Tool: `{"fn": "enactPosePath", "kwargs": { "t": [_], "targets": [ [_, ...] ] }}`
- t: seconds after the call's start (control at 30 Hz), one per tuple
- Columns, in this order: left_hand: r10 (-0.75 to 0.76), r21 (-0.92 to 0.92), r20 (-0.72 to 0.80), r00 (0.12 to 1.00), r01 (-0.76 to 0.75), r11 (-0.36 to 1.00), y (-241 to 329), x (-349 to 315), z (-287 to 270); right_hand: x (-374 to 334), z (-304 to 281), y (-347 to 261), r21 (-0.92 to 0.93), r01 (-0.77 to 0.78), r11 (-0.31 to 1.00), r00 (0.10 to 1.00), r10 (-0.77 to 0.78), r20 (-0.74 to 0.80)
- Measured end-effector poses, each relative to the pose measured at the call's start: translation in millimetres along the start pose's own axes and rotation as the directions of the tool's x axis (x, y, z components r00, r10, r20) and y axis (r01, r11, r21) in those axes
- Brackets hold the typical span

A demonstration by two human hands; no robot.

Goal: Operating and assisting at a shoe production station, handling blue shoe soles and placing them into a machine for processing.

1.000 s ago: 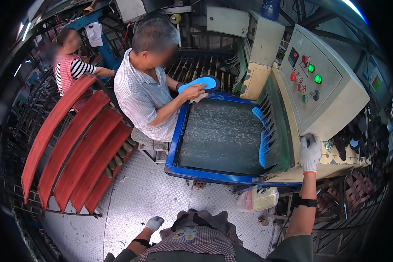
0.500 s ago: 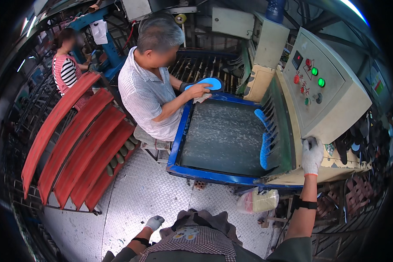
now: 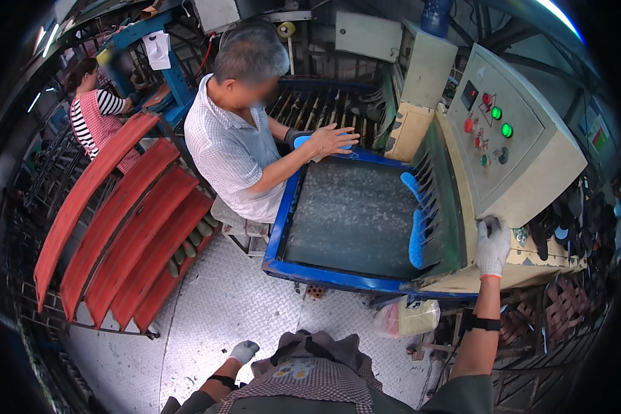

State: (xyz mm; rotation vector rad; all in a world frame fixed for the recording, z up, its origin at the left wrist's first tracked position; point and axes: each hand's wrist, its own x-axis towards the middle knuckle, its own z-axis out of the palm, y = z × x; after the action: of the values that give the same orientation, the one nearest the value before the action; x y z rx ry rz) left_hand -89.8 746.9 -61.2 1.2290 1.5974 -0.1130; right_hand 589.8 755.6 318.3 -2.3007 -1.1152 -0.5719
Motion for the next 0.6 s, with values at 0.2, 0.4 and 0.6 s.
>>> {"fn": "enactPosePath", "kwargs": {
  "t": [0.2,0.4,0.6],
  "targets": [
    [-0.001,0.009,0.002,1.000,0.001,1.000,5,-5,-2,1,-2,-5,0.063,-0.020,0.998,0.999,0.018,0.028],
    [-0.007,-0.026,-0.001,1.000,0.007,1.000,-2,-3,1,2,0,-1,0.063,-0.003,0.998,1.000,0.003,0.010],
    [-0.006,-0.020,0.004,1.000,0.006,1.000,2,-8,1,0,0,0,0.050,0.009,0.999,1.000,-0.010,0.014]
  ]
}}
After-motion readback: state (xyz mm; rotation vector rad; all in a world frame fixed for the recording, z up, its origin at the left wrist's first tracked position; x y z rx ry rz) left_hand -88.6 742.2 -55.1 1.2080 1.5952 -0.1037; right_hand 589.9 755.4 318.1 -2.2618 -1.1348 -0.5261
